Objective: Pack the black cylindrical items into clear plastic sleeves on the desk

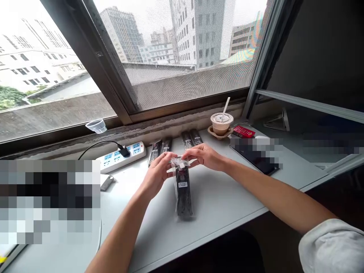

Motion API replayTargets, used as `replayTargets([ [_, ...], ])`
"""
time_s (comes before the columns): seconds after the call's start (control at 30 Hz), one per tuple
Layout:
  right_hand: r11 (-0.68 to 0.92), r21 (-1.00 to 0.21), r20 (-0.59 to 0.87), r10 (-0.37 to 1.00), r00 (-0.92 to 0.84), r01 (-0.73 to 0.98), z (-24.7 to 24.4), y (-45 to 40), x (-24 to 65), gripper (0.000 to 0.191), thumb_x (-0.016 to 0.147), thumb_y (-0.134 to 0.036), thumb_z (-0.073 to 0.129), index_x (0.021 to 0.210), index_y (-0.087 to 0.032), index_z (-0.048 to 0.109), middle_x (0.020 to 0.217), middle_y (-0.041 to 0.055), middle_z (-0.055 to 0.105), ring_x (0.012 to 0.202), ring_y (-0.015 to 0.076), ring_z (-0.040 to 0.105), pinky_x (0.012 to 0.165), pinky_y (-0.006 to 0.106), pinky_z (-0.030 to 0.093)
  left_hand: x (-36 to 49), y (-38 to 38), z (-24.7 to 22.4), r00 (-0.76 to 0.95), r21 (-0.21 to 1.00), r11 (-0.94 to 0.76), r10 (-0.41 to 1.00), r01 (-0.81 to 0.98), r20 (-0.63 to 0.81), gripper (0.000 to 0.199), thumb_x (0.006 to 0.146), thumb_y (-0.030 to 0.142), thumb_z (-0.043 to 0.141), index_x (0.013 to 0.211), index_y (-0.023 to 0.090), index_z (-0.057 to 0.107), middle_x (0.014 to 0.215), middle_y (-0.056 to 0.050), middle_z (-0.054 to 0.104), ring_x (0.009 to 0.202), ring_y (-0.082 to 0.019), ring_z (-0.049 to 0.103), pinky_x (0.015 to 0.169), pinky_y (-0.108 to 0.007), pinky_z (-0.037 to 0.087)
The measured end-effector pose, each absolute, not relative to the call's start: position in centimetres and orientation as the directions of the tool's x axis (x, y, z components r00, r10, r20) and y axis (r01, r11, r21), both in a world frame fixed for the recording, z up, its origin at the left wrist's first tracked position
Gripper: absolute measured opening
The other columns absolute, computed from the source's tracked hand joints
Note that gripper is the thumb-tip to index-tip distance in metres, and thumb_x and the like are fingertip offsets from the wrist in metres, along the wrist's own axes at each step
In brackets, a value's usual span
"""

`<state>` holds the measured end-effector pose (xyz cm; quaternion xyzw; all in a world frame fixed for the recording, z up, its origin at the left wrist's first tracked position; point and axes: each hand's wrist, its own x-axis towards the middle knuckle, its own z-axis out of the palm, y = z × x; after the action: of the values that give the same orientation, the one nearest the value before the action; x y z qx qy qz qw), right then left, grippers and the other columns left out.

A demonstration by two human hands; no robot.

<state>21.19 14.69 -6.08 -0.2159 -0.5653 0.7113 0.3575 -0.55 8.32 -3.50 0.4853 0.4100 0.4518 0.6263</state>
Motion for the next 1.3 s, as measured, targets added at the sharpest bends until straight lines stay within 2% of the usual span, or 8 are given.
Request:
replayTargets([
  [0.2, 0.024, -0.991, 0.096, 0.816, -0.57, -0.133, -6.2, 14.3, 20.6, 0.039, 0.067, -0.036, 0.093, 0.097, -0.015, 0.079, 0.092, 0.0058, 0.077, 0.086, 0.0199, 0.072, 0.085, 0.036, 0.06, -0.3, 8.1, -3.8, 0.26, 0.987, 0.153, 0.956, -0.053, -0.135, 0.041, 0.082, 0.046, 0.083, 0.106, 0.025, 0.056, 0.1, 0.0, 0.064, 0.091, -0.018, 0.067, 0.072, -0.028, 0.054],
  [0.43, 0.126, -0.984, 0.171, 0.857, -0.486, -0.125, -6.8, 14.8, 20.3, 0.033, 0.074, -0.032, 0.088, 0.1, -0.016, 0.076, 0.094, 0.0062, 0.077, 0.09, 0.0197, 0.072, 0.087, 0.035, 0.059, -0.2, 8.5, -4.8, 0.167, 0.995, 0.096, 0.981, 0.037, -0.101, 0.054, 0.076, 0.045, 0.087, 0.117, 0.025, 0.057, 0.114, -0.006, 0.068, 0.089, -0.018, 0.068, 0.07, -0.027, 0.053],
  [0.57, 0.118, -0.985, 0.156, 0.918, -0.364, -0.125, -7.2, 15.8, 20.4, 0.033, 0.082, -0.03, 0.08, 0.111, -0.017, 0.072, 0.103, 0.0069, 0.074, 0.09, 0.0187, 0.069, 0.083, 0.035, 0.062, -0.4, 10.5, -5.3, 0.01, 0.965, -0.004, 1.0, 0.262, 0.001, 0.049, 0.08, 0.044, 0.079, 0.12, 0.021, 0.061, 0.115, -0.008, 0.071, 0.081, -0.016, 0.068, 0.069, -0.028, 0.053],
  [0.67, 0.161, -0.987, 0.154, 0.948, -0.279, 0.0, -7.3, 16.3, 20.8, 0.028, 0.088, -0.029, 0.072, 0.113, -0.017, 0.072, 0.095, 0.0055, 0.072, 0.083, 0.0179, 0.067, 0.073, 0.032, 0.06, -0.4, 13.7, -5.3, -0.126, 0.8, 0.007, 0.988, 0.6, 0.086, 0.039, 0.084, 0.039, 0.07, 0.119, 0.021, 0.066, 0.113, -0.008, 0.074, 0.082, -0.018, 0.07, 0.07, -0.029, 0.053],
  [0.73, 0.263, -0.958, 0.222, 0.93, -0.291, 0.111, -7.3, 16.2, 21.0, 0.022, 0.091, -0.029, 0.069, 0.109, -0.018, 0.073, 0.091, 0.0049, 0.073, 0.082, 0.0183, 0.067, 0.073, 0.031, 0.058, 0.0, 16.3, -5.1, -0.168, 0.737, 0.025, 0.978, 0.676, 0.121, 0.036, 0.082, 0.036, 0.07, 0.114, 0.02, 0.07, 0.11, -0.009, 0.075, 0.084, -0.022, 0.071, 0.073, -0.032, 0.054],
  [0.83, 0.525, -0.827, 0.397, 0.798, -0.453, 0.2, -7.3, 15.6, 21.3, 0.015, 0.091, -0.025, 0.068, 0.102, -0.018, 0.076, 0.097, 0.0051, 0.075, 0.086, 0.0188, 0.067, 0.081, 0.031, 0.054, 1.2, 19.8, -5.2, -0.182, 0.652, 0.021, 0.967, 0.758, 0.181, 0.03, 0.081, 0.028, 0.07, 0.109, 0.018, 0.073, 0.109, -0.01, 0.076, 0.099, -0.026, 0.071, 0.088, -0.035, 0.052],
  [0.93, 0.671, -0.714, 0.402, 0.627, -0.667, 0.201, -7.6, 15.0, 21.3, 0.015, 0.092, -0.024, 0.067, 0.102, -0.019, 0.077, 0.097, 0.0051, 0.076, 0.083, 0.0187, 0.067, 0.077, 0.029, 0.051, 2.6, 21.9, -5.5, -0.15, 0.565, -0.001, 0.964, 0.825, 0.221, 0.029, 0.085, 0.024, 0.064, 0.112, 0.015, 0.072, 0.115, -0.013, 0.075, 0.111, -0.027, 0.069, 0.096, -0.034, 0.05],
  [1.3, 0.564, -0.732, 0.232, 0.734, -0.638, 0.382, -8.5, 14.8, 20.8, 0.042, 0.093, -0.033, 0.067, 0.133, -0.02, 0.068, 0.102, 0.0075, 0.077, 0.08, 0.021, 0.068, 0.071, 0.029, 0.048, 1.7, 18.7, -3.3, -0.009, 0.114, -0.023, 0.963, 0.993, 0.27, 0.037, 0.096, 0.043, 0.053, 0.116, 0.016, 0.071, 0.126, -0.024, 0.067, 0.119, -0.043, 0.064, 0.092, -0.05, 0.052],
])
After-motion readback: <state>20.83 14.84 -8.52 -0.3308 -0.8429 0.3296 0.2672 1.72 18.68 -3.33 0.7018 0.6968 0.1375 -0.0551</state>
